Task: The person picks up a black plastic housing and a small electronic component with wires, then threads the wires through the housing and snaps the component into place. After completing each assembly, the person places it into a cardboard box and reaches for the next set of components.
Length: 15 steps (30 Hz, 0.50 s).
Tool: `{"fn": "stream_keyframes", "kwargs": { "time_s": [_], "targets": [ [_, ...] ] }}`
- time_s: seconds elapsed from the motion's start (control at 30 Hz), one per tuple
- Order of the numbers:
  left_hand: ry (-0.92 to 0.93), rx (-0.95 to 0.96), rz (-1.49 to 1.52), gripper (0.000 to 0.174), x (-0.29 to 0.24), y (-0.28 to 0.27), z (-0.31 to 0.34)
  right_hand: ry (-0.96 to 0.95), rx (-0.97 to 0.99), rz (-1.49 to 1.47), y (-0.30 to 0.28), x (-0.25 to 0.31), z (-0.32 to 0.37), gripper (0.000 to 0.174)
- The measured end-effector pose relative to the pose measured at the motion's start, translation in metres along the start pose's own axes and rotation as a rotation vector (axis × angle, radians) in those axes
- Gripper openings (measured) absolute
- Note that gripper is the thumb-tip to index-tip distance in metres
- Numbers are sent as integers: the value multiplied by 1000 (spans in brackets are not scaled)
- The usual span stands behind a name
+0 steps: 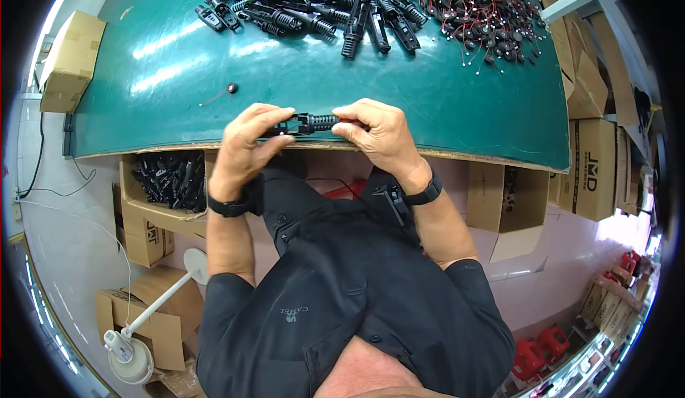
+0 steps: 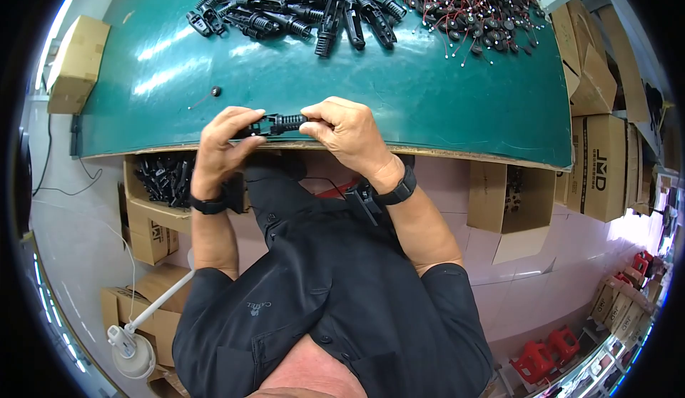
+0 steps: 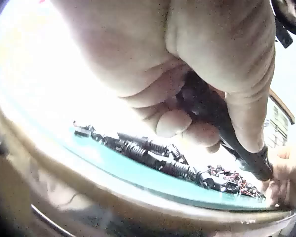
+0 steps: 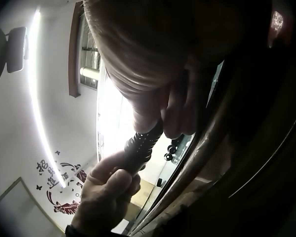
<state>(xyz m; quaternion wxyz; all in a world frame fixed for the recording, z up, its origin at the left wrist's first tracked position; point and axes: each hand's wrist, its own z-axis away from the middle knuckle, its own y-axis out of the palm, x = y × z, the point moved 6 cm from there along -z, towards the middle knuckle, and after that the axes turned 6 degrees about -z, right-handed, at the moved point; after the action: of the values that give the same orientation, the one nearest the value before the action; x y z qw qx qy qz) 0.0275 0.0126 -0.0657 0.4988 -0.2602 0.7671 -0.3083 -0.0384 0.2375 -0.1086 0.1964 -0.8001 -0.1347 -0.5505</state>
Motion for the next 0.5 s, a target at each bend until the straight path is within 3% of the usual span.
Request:
{"fn": "stream_keyframes", "kwargs": {
  "time_s": [0.17,0.27,0.5],
  "targets": [
    [-54,199,-223,39,-11,-53,-42,45,-47,-49,2,-5,4,29],
    [-52,447,-444,31,-19,-40,-74,27,-54,-35,0,-6,9,30],
    [100,668,-539,29,-21,-6,-112,-19,-69,-23,-4,-8,5,28]
  ]
}}
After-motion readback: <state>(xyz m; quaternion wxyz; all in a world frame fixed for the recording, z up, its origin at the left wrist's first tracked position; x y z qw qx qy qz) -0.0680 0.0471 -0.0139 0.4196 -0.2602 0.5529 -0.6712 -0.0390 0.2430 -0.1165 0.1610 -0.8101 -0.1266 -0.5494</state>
